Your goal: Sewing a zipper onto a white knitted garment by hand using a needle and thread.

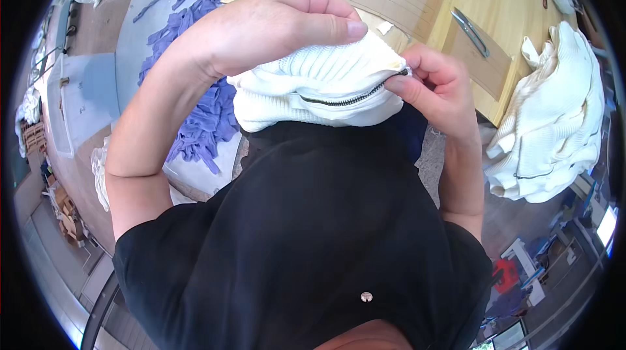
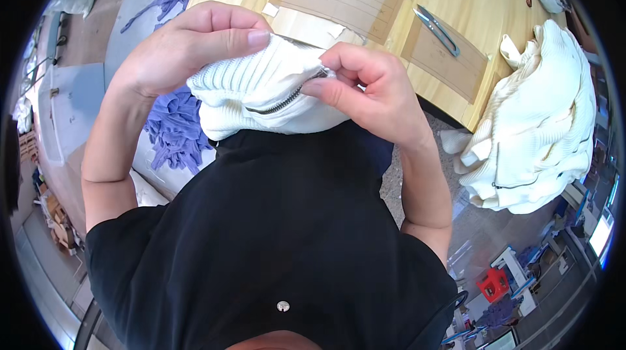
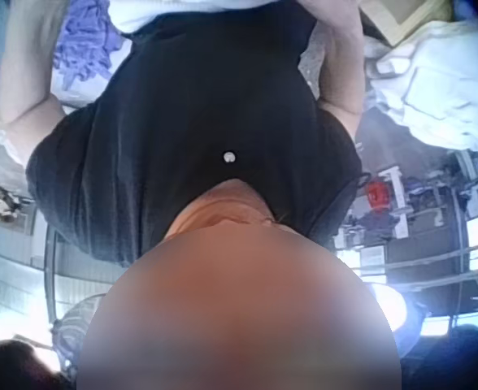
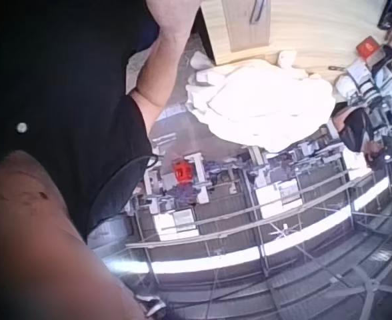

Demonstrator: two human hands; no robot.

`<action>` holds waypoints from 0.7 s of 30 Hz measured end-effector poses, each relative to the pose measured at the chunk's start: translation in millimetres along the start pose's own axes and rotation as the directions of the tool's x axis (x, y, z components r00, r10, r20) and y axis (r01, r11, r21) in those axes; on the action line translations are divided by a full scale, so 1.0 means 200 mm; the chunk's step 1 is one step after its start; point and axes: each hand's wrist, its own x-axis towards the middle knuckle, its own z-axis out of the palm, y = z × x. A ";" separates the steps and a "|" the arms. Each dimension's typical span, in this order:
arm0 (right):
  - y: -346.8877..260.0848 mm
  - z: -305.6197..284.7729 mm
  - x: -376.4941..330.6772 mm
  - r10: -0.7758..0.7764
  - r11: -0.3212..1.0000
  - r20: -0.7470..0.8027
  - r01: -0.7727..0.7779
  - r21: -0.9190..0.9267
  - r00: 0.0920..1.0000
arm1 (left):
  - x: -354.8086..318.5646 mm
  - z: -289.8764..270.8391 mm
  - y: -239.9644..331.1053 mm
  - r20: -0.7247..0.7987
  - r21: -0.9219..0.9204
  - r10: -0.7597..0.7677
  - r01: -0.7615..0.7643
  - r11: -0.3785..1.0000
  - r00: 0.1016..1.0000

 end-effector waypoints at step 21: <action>-0.11 0.03 0.00 -0.634 0.645 0.012 0.537 -0.544 0.773 | 0.00 0.04 0.01 0.053 -0.071 -0.026 0.030 0.997 0.998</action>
